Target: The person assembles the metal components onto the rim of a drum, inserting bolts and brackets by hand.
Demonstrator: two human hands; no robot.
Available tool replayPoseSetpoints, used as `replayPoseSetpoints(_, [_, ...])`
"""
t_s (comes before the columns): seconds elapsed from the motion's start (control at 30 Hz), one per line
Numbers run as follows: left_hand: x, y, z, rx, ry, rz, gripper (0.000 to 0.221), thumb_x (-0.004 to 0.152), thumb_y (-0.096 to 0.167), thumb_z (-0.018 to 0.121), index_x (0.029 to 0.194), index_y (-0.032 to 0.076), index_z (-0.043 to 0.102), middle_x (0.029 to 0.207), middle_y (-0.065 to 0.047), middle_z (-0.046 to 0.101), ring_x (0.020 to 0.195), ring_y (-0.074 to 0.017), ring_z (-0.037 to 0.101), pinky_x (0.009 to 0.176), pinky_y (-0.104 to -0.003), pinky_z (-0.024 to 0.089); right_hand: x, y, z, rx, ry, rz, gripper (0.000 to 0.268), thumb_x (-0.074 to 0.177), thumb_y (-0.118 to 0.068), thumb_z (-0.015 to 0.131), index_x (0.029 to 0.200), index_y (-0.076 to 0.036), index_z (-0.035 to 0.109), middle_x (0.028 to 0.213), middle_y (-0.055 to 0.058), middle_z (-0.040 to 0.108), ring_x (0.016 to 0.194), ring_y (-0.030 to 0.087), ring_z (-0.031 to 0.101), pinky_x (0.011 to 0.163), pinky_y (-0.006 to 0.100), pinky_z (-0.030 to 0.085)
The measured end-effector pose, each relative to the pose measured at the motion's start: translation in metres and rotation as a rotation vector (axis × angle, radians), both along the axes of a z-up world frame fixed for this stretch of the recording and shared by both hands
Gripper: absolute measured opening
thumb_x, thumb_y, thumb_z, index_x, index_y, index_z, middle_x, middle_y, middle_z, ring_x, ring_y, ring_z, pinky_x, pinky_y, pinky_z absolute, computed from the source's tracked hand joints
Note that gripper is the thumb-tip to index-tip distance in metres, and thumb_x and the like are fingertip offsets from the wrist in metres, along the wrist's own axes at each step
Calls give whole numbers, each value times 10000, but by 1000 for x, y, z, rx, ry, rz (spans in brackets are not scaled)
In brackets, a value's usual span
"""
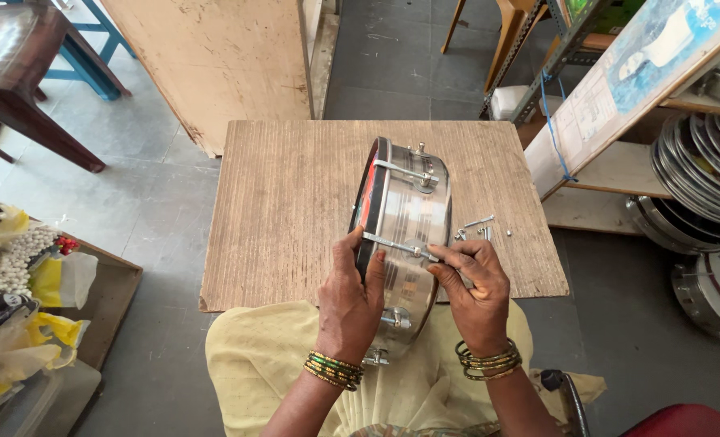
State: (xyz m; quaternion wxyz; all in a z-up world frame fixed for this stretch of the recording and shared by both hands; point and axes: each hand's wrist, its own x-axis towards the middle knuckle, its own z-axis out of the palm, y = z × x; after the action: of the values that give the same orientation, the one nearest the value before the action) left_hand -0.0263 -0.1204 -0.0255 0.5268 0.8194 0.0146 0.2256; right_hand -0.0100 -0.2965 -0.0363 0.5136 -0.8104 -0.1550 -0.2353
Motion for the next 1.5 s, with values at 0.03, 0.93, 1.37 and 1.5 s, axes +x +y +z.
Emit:
replayPoseSetpoints(0.03, [0, 0, 0, -9, 1, -4, 388, 1017, 227, 595, 1352, 71, 476, 1047, -206, 748, 851, -386, 750, 636, -463, 572, 0, 3, -3, 13, -4, -15, 303, 855, -39, 802, 1152, -85, 770, 1015, 9, 603, 872, 102, 590, 727, 236, 531])
replayPoseSetpoints(0.93, [-2, -4, 6, -101, 117, 4, 395, 981, 237, 615, 1319, 66, 505, 978, -234, 731, 824, -413, 743, 650, -503, 571, 15, 7, -13, -91, -168, -125, 155, 947, -196, 732, 1035, -73, 694, 1344, 108, 626, 1270, 272, 577, 1097, 415, 451])
replayPoseSetpoints(1.37, [-1, 7, 0, -17, 69, 50, 376, 1015, 234, 610, 1324, 64, 482, 900, -269, 698, 827, -486, 670, 669, -570, 505, 19, 23, -15, -75, -169, -124, 144, 965, -196, 727, 1064, -93, 709, 1313, 91, 656, 1231, 250, 585, 1105, 374, 409])
replayPoseSetpoints(1.5, [-1, 15, -1, -44, 63, 83, 359, 1028, 249, 605, 1314, 74, 478, 861, -244, 703, 798, -466, 681, 658, -559, 512, 19, 25, -13, -241, -240, -122, 243, 886, -181, 792, 1105, -93, 734, 1278, 110, 671, 1168, 265, 613, 1089, 410, 424])
